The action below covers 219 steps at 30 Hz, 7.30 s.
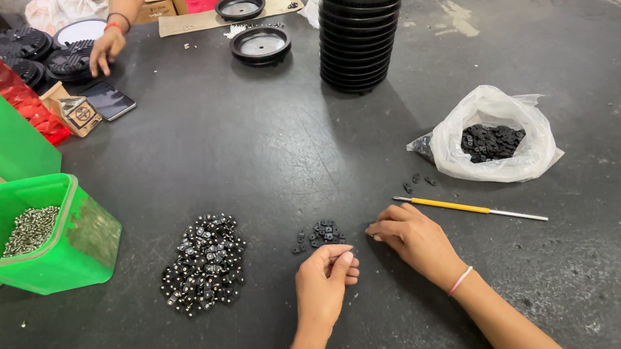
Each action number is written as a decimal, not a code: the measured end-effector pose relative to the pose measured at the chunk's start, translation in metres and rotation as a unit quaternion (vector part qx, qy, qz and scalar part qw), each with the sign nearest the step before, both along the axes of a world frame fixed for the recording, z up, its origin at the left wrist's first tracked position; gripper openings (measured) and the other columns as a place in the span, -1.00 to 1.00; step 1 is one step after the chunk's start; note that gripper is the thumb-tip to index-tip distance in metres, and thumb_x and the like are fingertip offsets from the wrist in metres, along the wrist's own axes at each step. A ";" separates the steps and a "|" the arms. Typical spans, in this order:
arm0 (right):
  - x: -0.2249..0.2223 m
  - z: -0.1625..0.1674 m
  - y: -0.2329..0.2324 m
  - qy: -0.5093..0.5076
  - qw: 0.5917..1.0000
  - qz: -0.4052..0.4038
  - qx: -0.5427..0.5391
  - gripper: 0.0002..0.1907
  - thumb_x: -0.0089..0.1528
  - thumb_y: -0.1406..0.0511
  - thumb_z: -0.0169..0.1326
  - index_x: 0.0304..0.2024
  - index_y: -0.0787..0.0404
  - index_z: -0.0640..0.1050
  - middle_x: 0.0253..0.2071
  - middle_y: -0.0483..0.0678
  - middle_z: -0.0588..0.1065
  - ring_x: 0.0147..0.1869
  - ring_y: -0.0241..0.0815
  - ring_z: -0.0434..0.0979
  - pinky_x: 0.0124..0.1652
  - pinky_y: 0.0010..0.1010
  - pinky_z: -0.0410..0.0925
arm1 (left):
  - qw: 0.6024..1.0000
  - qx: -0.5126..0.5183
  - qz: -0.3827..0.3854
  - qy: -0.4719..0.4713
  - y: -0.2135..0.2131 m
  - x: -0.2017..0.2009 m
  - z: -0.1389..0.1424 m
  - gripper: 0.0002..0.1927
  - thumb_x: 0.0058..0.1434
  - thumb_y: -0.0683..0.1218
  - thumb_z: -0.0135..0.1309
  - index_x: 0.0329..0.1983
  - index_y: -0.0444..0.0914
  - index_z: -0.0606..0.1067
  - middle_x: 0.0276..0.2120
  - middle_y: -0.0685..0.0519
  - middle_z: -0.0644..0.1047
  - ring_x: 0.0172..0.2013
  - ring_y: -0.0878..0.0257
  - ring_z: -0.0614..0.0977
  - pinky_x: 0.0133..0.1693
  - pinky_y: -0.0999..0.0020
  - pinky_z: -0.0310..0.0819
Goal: The person sits at a workbench assembling small black plastic components, fitting metal pins into each plastic piece by hand and placing the finished pieces on the table. They occasionally use a thin metal rod tool to help seat a pin, working through the pile of parts one at a time.
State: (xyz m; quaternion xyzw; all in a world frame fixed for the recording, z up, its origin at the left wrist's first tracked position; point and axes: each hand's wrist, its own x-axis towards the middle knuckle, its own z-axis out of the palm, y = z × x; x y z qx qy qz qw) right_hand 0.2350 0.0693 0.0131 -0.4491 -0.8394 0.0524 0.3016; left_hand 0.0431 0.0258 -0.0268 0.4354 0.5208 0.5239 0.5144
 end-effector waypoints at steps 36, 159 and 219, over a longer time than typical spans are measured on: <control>-0.020 -0.003 -0.012 0.265 0.930 0.035 -0.253 -0.77 0.16 0.36 0.24 -0.13 0.24 0.58 -0.27 -0.11 0.67 -0.18 -0.39 0.65 -0.13 -0.48 0.50 | 0.999 0.003 0.015 -0.049 0.000 -0.001 0.009 -0.91 0.23 -0.29 0.13 -0.23 -0.39 0.60 -0.37 0.01 0.68 -0.39 0.34 0.70 -0.29 0.46 0.66; -0.039 -0.040 -0.004 0.306 0.926 0.021 -0.220 -0.92 0.16 0.52 0.15 -0.37 0.28 0.53 -0.43 -0.15 0.54 -0.29 -0.40 0.48 -0.24 -0.50 0.41 | 0.983 0.102 0.069 0.139 -0.008 0.007 0.000 -0.93 0.18 -0.28 0.18 -0.29 -0.33 0.53 -0.47 0.03 0.67 -0.46 0.35 0.69 -0.36 0.42 0.57; -0.038 0.003 -0.024 0.208 0.968 0.000 -0.141 -0.87 0.17 0.34 0.23 -0.22 0.21 0.64 -0.35 -0.10 0.57 -0.32 -0.24 0.60 -0.28 -0.44 0.47 | 1.000 0.022 0.017 -0.006 0.004 -0.015 0.012 -0.86 0.16 -0.23 0.24 -0.23 -0.39 0.63 -0.41 0.01 0.69 -0.40 0.35 0.70 -0.29 0.45 0.66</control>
